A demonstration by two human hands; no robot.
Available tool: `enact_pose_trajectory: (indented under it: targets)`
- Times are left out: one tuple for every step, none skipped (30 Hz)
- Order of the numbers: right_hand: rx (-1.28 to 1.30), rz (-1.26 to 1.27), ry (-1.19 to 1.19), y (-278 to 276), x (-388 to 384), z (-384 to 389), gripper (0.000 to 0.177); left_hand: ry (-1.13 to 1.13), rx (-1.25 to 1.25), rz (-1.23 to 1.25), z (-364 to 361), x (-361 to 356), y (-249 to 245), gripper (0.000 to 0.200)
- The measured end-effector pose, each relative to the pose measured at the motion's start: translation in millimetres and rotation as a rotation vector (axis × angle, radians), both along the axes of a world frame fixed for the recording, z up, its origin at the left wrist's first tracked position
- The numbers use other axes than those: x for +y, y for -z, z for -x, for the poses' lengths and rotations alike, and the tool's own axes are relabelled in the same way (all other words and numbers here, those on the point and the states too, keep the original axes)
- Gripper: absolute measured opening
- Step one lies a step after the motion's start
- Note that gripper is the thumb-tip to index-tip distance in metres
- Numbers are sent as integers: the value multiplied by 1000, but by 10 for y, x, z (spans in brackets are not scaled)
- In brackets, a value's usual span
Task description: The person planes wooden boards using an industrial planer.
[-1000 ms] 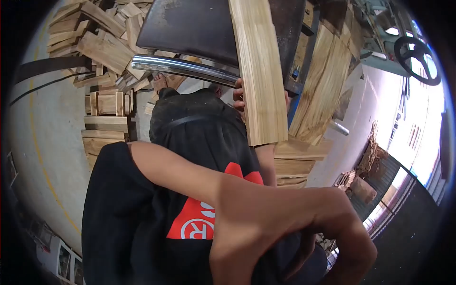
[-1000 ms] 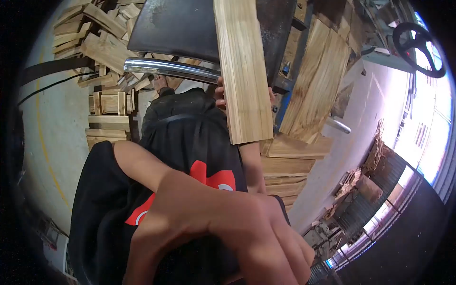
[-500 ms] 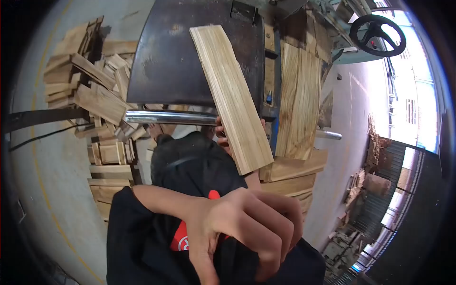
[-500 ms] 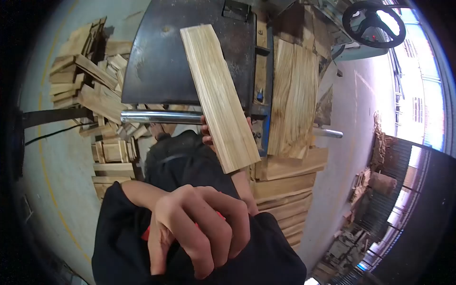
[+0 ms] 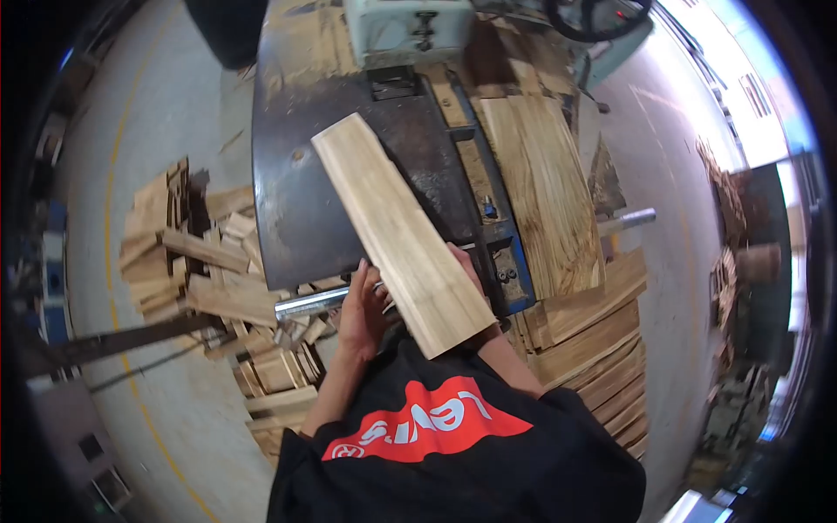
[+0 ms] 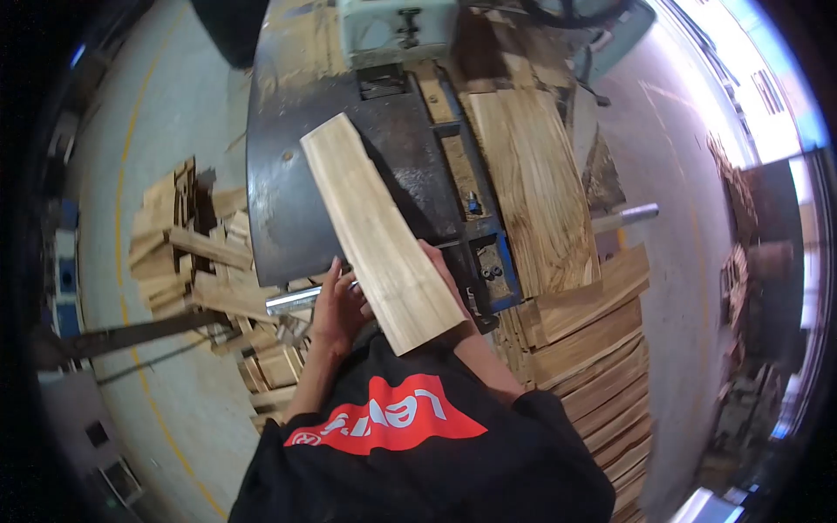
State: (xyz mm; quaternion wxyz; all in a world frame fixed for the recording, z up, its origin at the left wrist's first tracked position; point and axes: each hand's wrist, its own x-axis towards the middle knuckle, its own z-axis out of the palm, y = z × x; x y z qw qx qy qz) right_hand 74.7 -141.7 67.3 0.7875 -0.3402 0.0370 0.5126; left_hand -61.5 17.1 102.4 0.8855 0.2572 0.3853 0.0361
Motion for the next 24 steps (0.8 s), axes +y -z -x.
enact_pose_trajectory:
  targets:
    - [-170, 100, -63, -60, 56, -79, 48, 43, -45, 82, -2, 14, 12, 50]
    - [-336, 214, -118, -94, 74, -131, 46, -36, -167, 26, -62, -27, -92, 55]
    - [-582, 206, 59, 272, 147, -149, 43, -51, -141, -9, -57, 27, 93, 55]
    - [-938, 335, 47, 83, 135, -165, 41, -68, -121, -42, -102, 106, 152, 55]
    - [-1010, 391, 29, 7, 148, -180, 38, -78, -133, -3, -88, 156, 190, 54]
    - [-1078, 443, 0, -60, 142, -189, 36, -124, -145, -64, -90, 207, 244, 55]
    - [-1223, 477, 12, -195, 101, -208, 35, -161, -104, -191, -61, 304, 425, 55]
    - [-1369, 570, 81, -254, 52, -266, 36, -207, -68, -321, -22, 429, 570, 56]
    - [-1462, 699, 161, -215, -36, -374, 39, -206, -20, -403, 39, 561, 565, 57]
    - [-1546, 832, 239, -195, -148, -497, 42, -205, 30, -487, 112, 694, 539, 57]
    - [-1558, 1043, 282, -191, -305, -607, 49, -229, 78, -610, 192, 817, 514, 57]
    - [-1543, 1208, 325, -210, -475, -724, 53, -254, 124, -733, 276, 955, 494, 58]
    - [-1587, 1463, 307, -117, -656, -860, 61, -282, 166, -794, 419, 1179, 586, 59]
    - [-1481, 1609, 237, -150, -872, -982, 78, -312, 208, -855, 596, 1445, 721, 60]
    - [-1398, 1800, 145, -226, -1036, -1058, 99, -312, 222, -906, 795, 1711, 805, 63]
    - [-1419, 1884, 152, -178, -1239, -1144, 106, -309, 236, -958, 985, 1930, 845, 65]
    - [-1436, 1970, 158, -106, -1434, -1217, 113, -273, 329, -1006, 1128, 2057, 728, 66]
    - [-1426, 1927, 170, -46, -1601, -1274, 115, -235, 423, -1053, 1286, 2185, 624, 68]
    - [-1417, 1885, 179, -1, -1758, -1314, 117, -224, 346, -1131, 1628, 2534, 880, 70]
    - [-1412, 1842, 187, 32, -1863, -1343, 119, -215, 268, -1205, 1932, 2828, 1137, 72]
    - [-1427, 1841, 183, 57, -1914, -1352, 120, -234, 223, -1202, 2058, 2855, 1086, 74]
    - [-1444, 1836, 177, 90, -1940, -1361, 120, -255, 181, -1198, 2158, 2917, 1030, 76]
    - [-1465, 1829, 168, 95, -1936, -1369, 120, -355, 274, -919, 2047, 2806, 706, 76]
    - [-1451, 1863, 154, 97, -1923, -1378, 120, -441, 321, -888, 2143, 2908, 783, 75]
